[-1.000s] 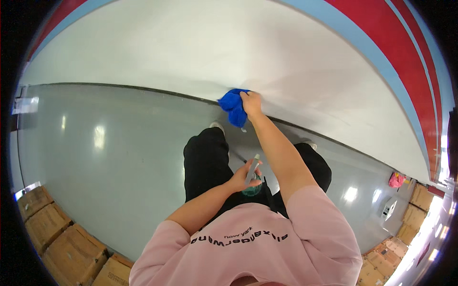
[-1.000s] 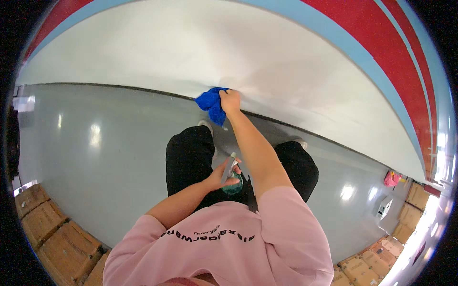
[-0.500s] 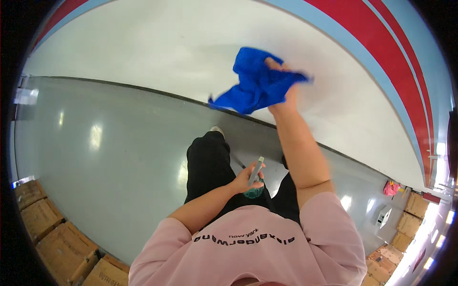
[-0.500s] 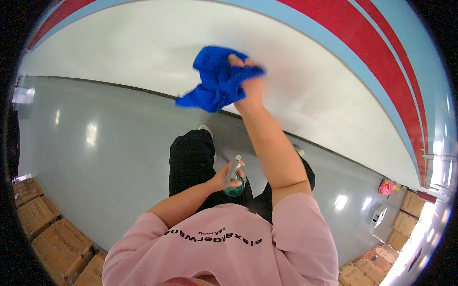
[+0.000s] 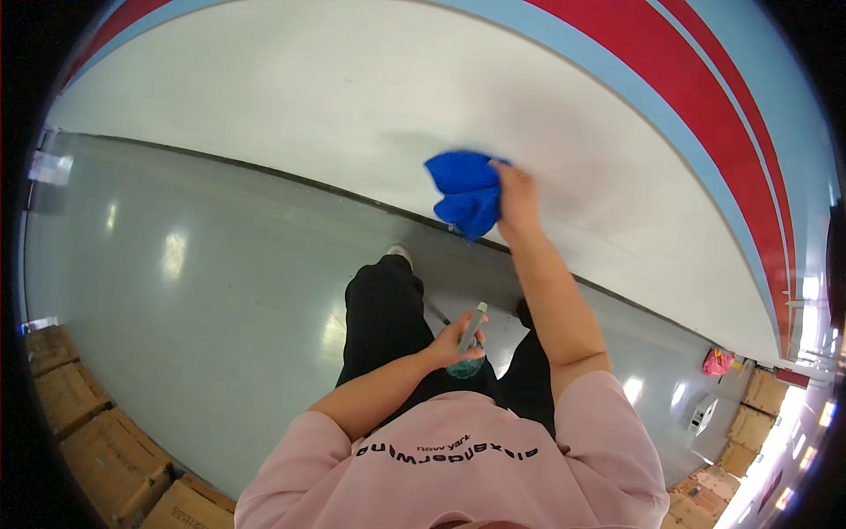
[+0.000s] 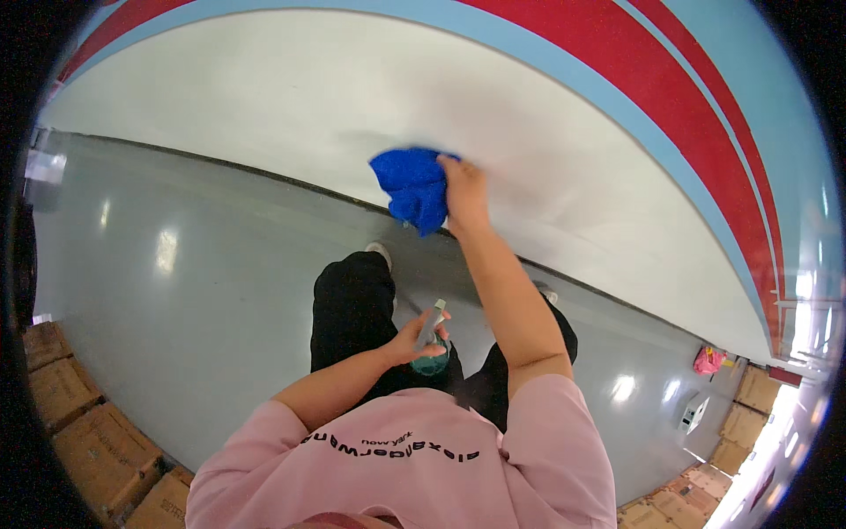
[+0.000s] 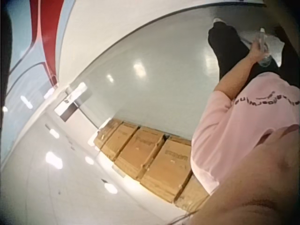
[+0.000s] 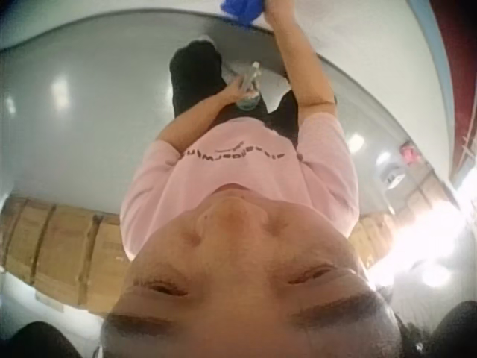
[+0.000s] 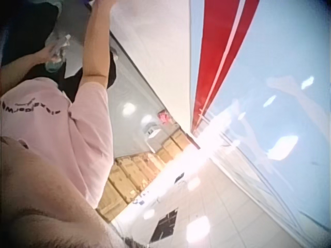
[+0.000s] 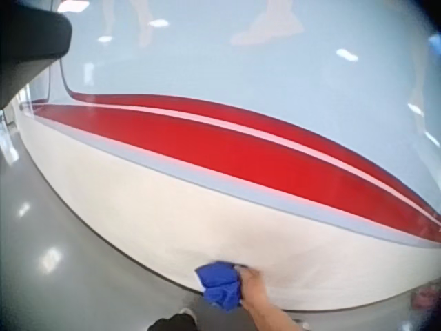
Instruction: Cleaning a large painted wall with a blue cloth and spray bottle.
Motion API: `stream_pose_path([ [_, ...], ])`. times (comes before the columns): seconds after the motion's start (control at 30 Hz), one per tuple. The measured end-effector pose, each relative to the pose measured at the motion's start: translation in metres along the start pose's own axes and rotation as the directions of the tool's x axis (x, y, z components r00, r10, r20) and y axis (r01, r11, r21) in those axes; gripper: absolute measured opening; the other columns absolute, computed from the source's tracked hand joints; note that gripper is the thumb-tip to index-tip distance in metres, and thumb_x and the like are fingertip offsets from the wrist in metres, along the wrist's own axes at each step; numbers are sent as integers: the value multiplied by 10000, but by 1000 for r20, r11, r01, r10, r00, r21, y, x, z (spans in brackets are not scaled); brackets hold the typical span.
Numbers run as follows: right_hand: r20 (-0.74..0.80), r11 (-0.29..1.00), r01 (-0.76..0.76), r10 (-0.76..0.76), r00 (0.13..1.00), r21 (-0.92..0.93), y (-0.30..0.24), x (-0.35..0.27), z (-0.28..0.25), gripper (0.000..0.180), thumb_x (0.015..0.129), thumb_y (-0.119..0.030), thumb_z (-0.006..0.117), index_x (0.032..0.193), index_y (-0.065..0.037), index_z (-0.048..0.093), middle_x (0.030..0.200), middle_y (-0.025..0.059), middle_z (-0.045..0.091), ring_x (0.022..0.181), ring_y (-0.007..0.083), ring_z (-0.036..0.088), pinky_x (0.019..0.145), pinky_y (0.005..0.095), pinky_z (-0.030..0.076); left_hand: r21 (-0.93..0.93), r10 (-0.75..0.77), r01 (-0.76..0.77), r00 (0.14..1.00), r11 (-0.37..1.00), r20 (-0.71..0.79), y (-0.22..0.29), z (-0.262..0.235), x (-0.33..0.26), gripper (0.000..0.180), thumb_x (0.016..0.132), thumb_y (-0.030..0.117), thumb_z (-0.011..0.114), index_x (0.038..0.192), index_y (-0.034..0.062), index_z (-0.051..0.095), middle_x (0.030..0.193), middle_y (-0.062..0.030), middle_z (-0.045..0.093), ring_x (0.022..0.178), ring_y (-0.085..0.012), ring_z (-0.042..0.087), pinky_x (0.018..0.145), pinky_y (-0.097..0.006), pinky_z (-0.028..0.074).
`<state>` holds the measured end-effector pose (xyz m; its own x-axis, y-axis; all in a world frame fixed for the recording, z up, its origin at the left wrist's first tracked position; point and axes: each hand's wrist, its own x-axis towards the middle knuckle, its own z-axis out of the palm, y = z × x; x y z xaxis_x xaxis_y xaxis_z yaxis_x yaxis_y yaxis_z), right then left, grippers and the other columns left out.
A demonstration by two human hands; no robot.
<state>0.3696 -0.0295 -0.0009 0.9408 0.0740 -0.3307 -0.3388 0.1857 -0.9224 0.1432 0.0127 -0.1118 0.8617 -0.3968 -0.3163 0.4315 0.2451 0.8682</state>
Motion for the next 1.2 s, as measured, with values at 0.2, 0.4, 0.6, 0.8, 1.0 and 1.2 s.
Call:
stream_pose_path([
  [0.2, 64, 954, 64, -87, 994, 294, 11, 3, 0, 141, 745, -143, 545, 796, -11, 555, 748, 60, 554, 703, 164, 559, 625, 299, 474, 71, 91, -93, 995, 993, 40, 3, 0, 2, 575, 632, 119, 670, 1131, 112, 384, 809, -13, 493, 733, -125, 490, 661, -285, 400],
  [0.4, -191, 977, -206, 194, 962, -48, 117, 49, -31, 175, 728, -140, 524, 741, 33, 540, 666, 54, 518, 570, 140, 458, 531, 296, 381, -48, -20, 22, 999, 999, 27, 0, 3, 2, 599, 621, 115, 675, 1142, 114, 379, 824, -19, 487, 746, -126, 486, 674, -290, 400],
  [0.6, -284, 929, -252, 174, 943, -269, 162, 63, -25, 229, 741, -158, 500, 805, 56, 550, 775, 126, 559, 630, 215, 500, 579, 364, 398, 20, -10, 8, 996, 1000, 88, -3, -1, 4, 596, 656, 76, 670, 1158, 129, 352, 858, -31, 492, 800, -127, 477, 714, -302, 395],
  [0.8, -21, 899, -425, 425, 905, -102, 148, 55, 26, 262, 812, -136, 472, 1014, 30, 500, 895, 129, 560, 776, 197, 540, 630, 374, 453, -13, -62, 62, 997, 998, 55, -1, 3, 2, 591, 651, 71, 668, 1151, 125, 358, 867, -26, 495, 799, -131, 480, 729, -303, 386],
  [1.0, 195, 965, -119, 74, 978, 232, 42, 25, 117, 199, 816, -101, 460, 947, 34, 523, 879, 101, 558, 792, 183, 531, 721, 311, 433, 3, -46, 46, 998, 999, 52, -4, 0, 11, 589, 660, 68, 660, 1159, 136, 354, 870, -43, 487, 763, -143, 508, 687, -298, 422],
  [1.2, 344, 871, -175, 7, 939, 459, -82, -29, 94, 255, 849, -171, 376, 962, -1, 529, 950, 109, 557, 891, 201, 527, 807, 340, 428, -78, -79, 73, 994, 994, -79, -14, 2, 9, 607, 657, 53, 663, 1167, 153, 349, 872, -51, 481, 758, -143, 510, 673, -296, 429],
])
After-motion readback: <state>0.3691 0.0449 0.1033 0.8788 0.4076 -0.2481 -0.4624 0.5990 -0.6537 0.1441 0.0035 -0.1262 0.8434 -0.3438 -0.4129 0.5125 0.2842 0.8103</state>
